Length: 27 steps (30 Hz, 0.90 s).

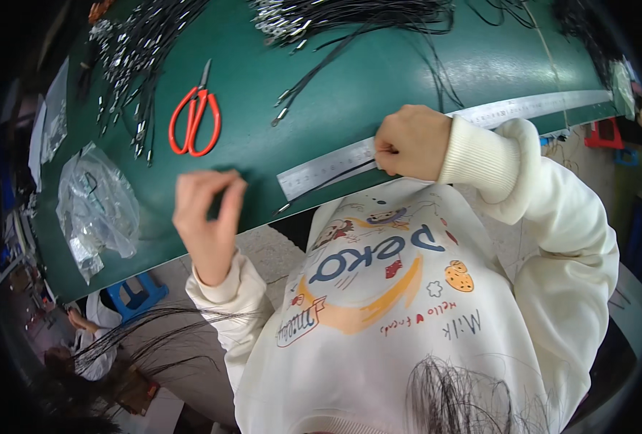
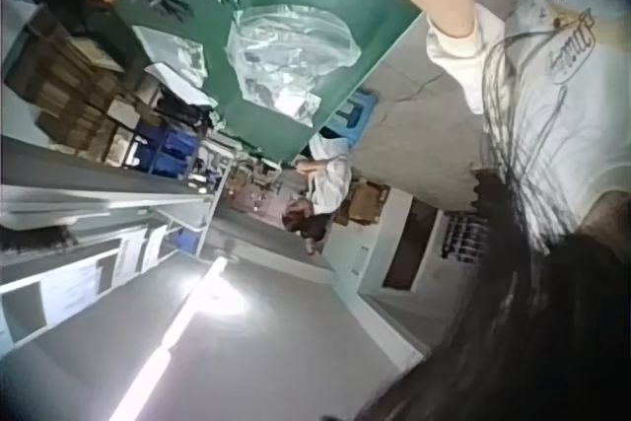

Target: The person aligns wires against a ruler on a workbench and cuts them using wire cutters.

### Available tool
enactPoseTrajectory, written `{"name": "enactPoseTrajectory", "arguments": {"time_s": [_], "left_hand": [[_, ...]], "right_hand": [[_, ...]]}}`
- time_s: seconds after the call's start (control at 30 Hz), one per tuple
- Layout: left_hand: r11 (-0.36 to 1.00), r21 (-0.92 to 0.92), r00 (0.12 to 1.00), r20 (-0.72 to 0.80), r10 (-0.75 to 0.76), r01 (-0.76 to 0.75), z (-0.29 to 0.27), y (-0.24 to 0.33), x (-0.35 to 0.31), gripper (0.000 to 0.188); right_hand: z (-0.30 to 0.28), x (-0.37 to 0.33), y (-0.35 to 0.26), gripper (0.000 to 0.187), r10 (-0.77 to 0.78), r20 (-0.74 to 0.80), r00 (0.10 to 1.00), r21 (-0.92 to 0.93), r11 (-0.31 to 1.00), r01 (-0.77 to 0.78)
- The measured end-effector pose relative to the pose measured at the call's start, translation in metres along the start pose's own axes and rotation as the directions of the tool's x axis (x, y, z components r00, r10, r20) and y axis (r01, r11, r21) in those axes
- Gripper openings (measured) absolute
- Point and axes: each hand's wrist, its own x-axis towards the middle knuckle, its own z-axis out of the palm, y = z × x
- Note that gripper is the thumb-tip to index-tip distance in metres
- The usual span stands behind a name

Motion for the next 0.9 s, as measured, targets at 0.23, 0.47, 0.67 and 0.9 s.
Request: {"name": "enactPoseTrajectory", "arguments": {"time_s": [0.23, 0.47, 0.67, 0.9], "left_hand": [[0.908, 0.411, 0.992, -0.118, -0.042, 0.087, -0.006, -0.033, 0.054, 0.021], [0.921, 0.180, 0.928, 0.078, -0.364, 0.346, -0.018, -0.042, 0.059, 0.020], [0.753, -0.419, 0.860, 0.305, -0.408, 0.507, -0.021, 0.039, 0.007, 0.009], [0.901, -0.327, 0.872, 0.478, -0.102, 0.285, 0.012, 0.061, -0.034, 0.042]], "right_hand": [[0.002, -0.001, 0.000, 0.011, 0.023, -0.011, 1.000, -0.017, 1.000, -0.023], [-0.002, -0.003, -0.001, 0.015, -0.105, -0.013, 0.994, 0.283, 0.953, 0.105], [0.004, -0.003, -0.013, 0.021, -0.068, -0.225, 0.972, 0.542, 0.821, 0.183], [0.009, -0.008, -0.033, 0.019, -0.149, -0.282, 0.948, 0.541, 0.791, 0.285]]}}
